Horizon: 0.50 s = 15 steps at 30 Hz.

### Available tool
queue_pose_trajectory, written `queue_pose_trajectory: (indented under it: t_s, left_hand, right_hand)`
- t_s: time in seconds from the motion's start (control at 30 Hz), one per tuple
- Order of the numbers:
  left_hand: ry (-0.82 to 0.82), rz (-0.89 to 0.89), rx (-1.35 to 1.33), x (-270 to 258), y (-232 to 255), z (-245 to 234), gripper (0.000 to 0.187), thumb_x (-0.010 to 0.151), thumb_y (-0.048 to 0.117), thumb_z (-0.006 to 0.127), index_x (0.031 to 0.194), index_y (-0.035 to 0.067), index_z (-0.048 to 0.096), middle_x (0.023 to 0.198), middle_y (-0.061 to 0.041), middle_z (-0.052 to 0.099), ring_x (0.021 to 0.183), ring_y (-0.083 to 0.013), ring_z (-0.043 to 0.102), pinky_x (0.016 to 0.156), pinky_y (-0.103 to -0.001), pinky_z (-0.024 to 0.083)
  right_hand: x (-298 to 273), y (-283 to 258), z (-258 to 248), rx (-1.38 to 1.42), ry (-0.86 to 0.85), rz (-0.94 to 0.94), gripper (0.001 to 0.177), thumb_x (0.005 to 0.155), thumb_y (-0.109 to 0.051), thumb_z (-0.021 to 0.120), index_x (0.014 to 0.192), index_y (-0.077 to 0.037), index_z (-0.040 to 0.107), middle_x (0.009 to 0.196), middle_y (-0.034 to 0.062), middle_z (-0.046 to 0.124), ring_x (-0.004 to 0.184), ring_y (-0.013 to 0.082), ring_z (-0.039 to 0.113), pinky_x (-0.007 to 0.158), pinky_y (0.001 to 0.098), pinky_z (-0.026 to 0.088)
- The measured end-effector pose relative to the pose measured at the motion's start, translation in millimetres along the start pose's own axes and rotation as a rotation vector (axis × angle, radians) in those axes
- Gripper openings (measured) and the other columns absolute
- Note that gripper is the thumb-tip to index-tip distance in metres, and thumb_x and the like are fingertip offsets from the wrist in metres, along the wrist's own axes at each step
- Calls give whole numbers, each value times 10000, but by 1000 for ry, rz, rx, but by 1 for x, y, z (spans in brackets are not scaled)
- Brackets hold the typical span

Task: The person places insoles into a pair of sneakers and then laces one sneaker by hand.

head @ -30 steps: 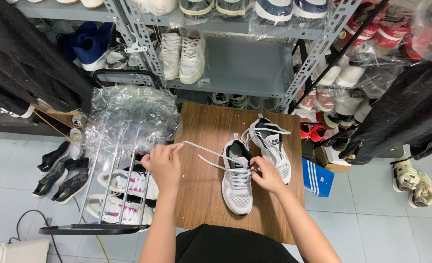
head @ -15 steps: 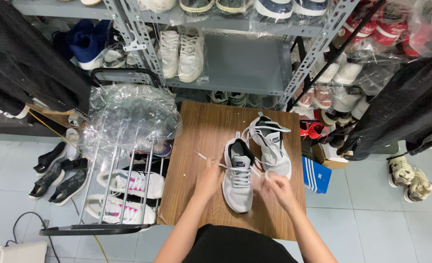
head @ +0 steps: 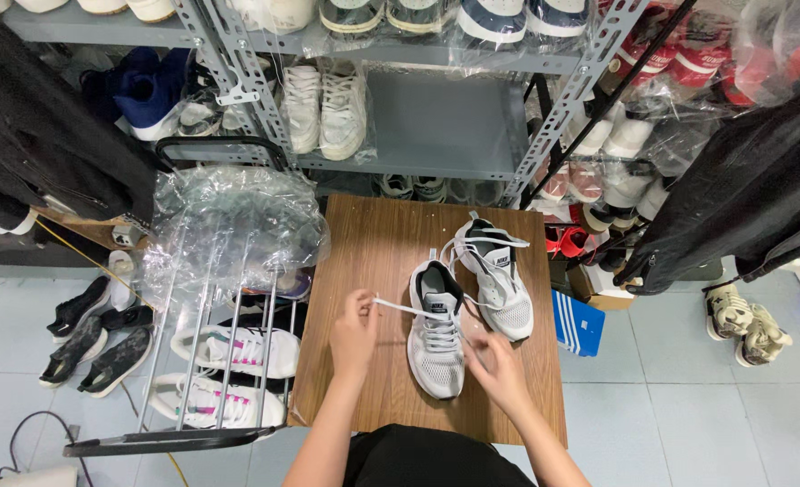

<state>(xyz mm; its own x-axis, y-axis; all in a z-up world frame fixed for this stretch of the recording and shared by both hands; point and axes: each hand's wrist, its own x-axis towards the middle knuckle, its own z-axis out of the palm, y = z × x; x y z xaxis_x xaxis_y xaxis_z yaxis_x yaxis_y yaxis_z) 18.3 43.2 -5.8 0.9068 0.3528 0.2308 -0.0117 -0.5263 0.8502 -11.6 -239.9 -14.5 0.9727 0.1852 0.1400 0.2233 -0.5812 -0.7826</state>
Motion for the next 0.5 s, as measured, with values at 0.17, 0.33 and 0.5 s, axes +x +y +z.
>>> queue_pose_trajectory:
  t_s: [0.17, 0.33, 0.5]
  left_hand:
    - [215, 129, -5, -1, 35, -25, 201, 957, 141, 699, 1148, 89, 735, 1004, -107, 787, 844, -206, 784, 676, -309, 605]
    - [267, 186, -7, -6, 50, -37, 200, 924, 85, 735, 1122, 78, 762, 966, -100, 787, 725, -173, 759, 548, -295, 521]
    - [224, 198, 40, -15, 42, -23, 195, 927, 125, 727, 1117, 103, 767, 963, -96, 778, 777, -205, 756, 599, -319, 540]
  right_hand:
    - [51, -35, 12, -140, -70, -235, 439, 830, -207, 745, 1246, -87, 667, 1192, 85, 644, 1145, 318, 530, 1017, 407, 423]
    - [75, -39, 17, -111, -229, -290, 279, 816, -210, 788, 1045, -85, 691, 1069, 57, 665, 1095, 266, 564, 948, 410, 406]
    - [68, -16, 7, 522, -395, 35, 138, 945, -176, 720, 984, -65, 647, 975, 17, 644, 937, 147, 654, 860, 314, 520]
